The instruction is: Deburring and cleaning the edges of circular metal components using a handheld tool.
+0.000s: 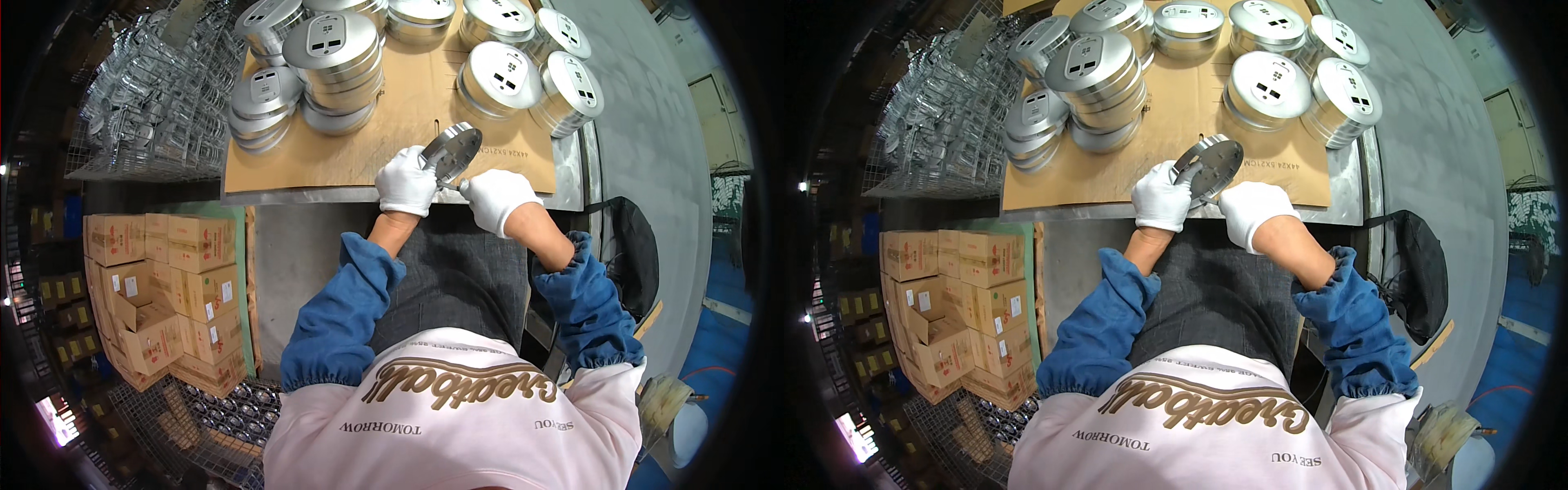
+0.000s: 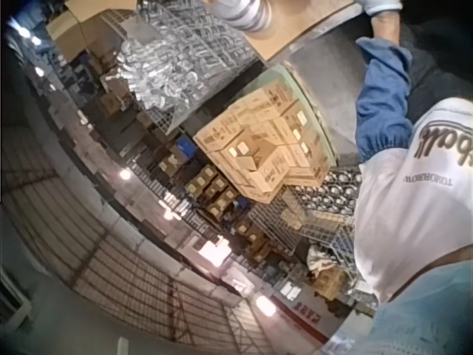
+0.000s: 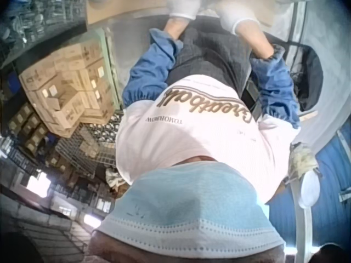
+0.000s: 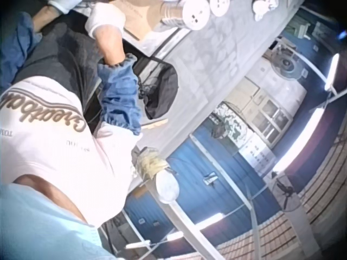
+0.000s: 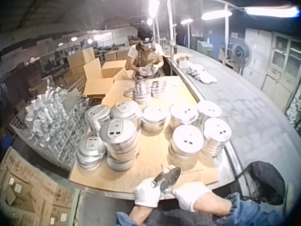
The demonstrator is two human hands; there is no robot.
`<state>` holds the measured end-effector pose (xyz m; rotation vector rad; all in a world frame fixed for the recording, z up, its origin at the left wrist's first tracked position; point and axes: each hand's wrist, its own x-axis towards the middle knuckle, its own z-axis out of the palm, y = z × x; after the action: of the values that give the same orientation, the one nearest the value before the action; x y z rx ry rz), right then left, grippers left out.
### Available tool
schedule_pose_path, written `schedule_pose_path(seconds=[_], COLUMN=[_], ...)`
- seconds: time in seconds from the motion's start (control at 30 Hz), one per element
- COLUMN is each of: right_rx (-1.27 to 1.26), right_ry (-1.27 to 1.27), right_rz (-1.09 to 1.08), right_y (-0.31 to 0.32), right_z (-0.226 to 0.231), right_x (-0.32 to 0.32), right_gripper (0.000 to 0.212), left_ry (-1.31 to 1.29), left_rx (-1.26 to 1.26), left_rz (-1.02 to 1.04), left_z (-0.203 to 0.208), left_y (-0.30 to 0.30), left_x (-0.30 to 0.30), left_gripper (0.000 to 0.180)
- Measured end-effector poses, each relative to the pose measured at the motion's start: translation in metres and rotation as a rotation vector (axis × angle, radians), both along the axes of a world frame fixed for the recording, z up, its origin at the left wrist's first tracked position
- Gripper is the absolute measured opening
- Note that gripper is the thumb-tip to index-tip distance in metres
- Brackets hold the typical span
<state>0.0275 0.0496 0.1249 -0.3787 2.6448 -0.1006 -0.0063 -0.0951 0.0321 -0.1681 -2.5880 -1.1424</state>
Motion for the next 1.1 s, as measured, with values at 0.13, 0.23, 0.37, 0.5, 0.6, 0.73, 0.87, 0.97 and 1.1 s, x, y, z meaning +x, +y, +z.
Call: schedule_pose_path(seconds=[0.13, 0.23, 0.37, 0.5, 0.6, 0.73, 0.87, 0.97, 1.1], right_rx=[0.023, -0.013, -0.078, -0.029, -0.243, -0.804, -1.334, -1.482, -1.543], right_ry=[0.022, 0.034, 0.238, 0.222, 0.343, 0.620, 0.188, 0.219, 0.287], right_rz=[0.041, -0.072, -0.049, -0.145, -0.205, -0.611, -1.196, -1.273, -1.205], right_y=[-0.001, -0.006, 0.000, -0.006, 0.004, 0.011, -0.002, -0.008, 0.001], right_z=[-0.010, -0.015, -0.044, -0.069, -0.082, -0.102, -0.069, -0.067, -0.063], right_x=[0.006, 0.020, 0.045, 0.062, 0.066, 0.068, 0.057, 0.052, 0.044], right_gripper=[0.019, 0.018, 0.034, 0.048, 0.051, 0.057, 0.064, 0.064, 0.055], left_ry=[-0.023, -0.018, -0.213, -0.363, -0.417, -0.446, -0.483, -0.492, -0.471], left_rx=[0.024, 0.038, 0.046, 0.206, 0.253, 0.525, 0.885, 0.949, 1.000], left_rz=[0.037, 0.061, 0.085, 0.234, 0.273, 0.285, 0.222, 0.093, -0.088], left_z=[-0.001, 0.002, 0.004, -0.005, -0.005, -0.018, -0.004, -0.001, 0.007], left_y=[0.000, 0.001, 0.000, -0.008, -0.011, -0.014, 0.002, 0.017, 0.009], left_x=[-0.005, -0.006, -0.010, -0.014, -0.012, -0.009, 0.006, 0.018, 0.019], left_gripper=[0.032, 0.035, 0.032, 0.030, 0.033, 0.034, 0.028, 0.026, 0.028])
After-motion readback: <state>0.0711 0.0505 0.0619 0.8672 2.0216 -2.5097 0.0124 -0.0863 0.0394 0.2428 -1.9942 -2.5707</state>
